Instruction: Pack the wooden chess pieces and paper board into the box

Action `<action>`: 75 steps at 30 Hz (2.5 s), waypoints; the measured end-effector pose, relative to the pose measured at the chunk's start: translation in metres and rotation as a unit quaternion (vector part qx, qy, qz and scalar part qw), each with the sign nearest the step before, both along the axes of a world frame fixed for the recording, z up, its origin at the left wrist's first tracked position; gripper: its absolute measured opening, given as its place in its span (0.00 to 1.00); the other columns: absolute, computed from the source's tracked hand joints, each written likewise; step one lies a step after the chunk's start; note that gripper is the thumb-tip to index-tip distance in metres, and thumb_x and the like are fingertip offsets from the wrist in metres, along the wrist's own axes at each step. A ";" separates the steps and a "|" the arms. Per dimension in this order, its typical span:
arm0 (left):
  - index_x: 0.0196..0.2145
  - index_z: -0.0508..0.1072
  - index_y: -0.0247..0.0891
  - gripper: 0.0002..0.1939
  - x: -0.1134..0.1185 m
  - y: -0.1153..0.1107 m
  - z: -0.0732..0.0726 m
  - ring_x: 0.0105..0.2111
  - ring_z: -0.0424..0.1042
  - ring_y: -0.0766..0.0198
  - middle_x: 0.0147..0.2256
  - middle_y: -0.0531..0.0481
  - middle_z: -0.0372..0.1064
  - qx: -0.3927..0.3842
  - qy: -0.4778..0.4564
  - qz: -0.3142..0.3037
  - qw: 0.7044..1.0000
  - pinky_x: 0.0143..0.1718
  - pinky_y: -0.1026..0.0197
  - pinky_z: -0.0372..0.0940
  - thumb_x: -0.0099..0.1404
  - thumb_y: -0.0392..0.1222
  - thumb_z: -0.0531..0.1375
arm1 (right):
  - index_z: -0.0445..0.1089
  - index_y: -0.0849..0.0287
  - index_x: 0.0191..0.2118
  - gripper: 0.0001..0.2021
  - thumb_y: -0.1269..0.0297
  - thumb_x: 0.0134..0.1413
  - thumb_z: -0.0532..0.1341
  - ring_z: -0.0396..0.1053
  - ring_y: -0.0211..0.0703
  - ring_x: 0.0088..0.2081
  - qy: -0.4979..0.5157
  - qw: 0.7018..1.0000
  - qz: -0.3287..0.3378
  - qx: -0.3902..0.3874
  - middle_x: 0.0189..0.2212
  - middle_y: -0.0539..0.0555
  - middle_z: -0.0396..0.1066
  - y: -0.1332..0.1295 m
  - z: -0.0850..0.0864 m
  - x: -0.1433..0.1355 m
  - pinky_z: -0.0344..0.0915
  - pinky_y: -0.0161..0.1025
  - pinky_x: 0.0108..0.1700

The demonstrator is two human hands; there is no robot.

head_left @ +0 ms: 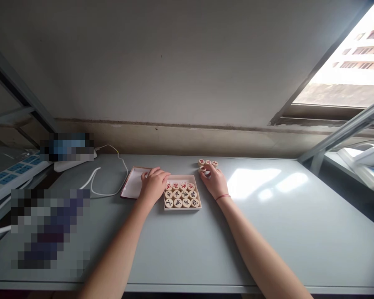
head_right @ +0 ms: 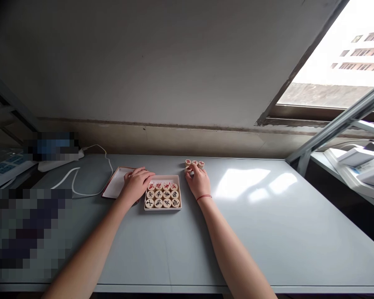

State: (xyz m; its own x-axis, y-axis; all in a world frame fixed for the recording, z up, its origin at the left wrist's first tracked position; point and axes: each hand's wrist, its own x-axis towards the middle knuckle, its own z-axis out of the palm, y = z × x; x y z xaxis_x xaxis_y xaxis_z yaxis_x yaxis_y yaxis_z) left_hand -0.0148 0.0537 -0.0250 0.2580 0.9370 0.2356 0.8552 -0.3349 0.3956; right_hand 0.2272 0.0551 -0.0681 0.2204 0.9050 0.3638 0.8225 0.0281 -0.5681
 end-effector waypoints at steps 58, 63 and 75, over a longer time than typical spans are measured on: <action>0.44 0.72 0.37 0.21 0.005 -0.016 0.029 0.37 0.70 0.61 0.38 0.48 0.72 -0.247 -0.372 -0.099 0.889 0.38 0.62 0.65 0.61 0.56 0.57 | 0.69 0.56 0.42 0.07 0.63 0.60 0.56 0.70 0.42 0.39 -0.095 0.938 0.233 0.239 0.40 0.56 0.74 -0.043 0.041 -0.066 0.63 0.40 0.42; 0.41 0.73 0.36 0.22 0.011 -0.018 0.028 0.38 0.70 0.61 0.38 0.47 0.72 -0.275 -0.428 -0.073 0.858 0.38 0.62 0.65 0.59 0.57 0.59 | 0.69 0.55 0.42 0.07 0.65 0.59 0.57 0.70 0.42 0.39 -0.104 0.933 0.250 0.236 0.41 0.55 0.75 -0.042 0.044 -0.063 0.63 0.40 0.42; 0.44 0.71 0.39 0.20 0.004 -0.008 0.019 0.38 0.71 0.64 0.39 0.48 0.70 -0.192 -0.505 0.027 0.841 0.43 0.60 0.67 0.54 0.46 0.64 | 0.67 0.53 0.27 0.04 0.62 0.46 0.57 0.64 0.39 0.23 -0.049 0.995 -0.044 -0.070 0.29 0.49 0.74 -0.014 0.028 0.027 0.55 0.35 0.24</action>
State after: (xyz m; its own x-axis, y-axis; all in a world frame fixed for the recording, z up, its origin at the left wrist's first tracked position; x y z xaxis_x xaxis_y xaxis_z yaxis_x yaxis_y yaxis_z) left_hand -0.0109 0.0456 -0.0057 0.0619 0.9980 -0.0144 0.0277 0.0127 0.9995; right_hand 0.2546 0.0412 -0.0399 0.2698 0.9272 0.2597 0.8700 -0.1192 -0.4784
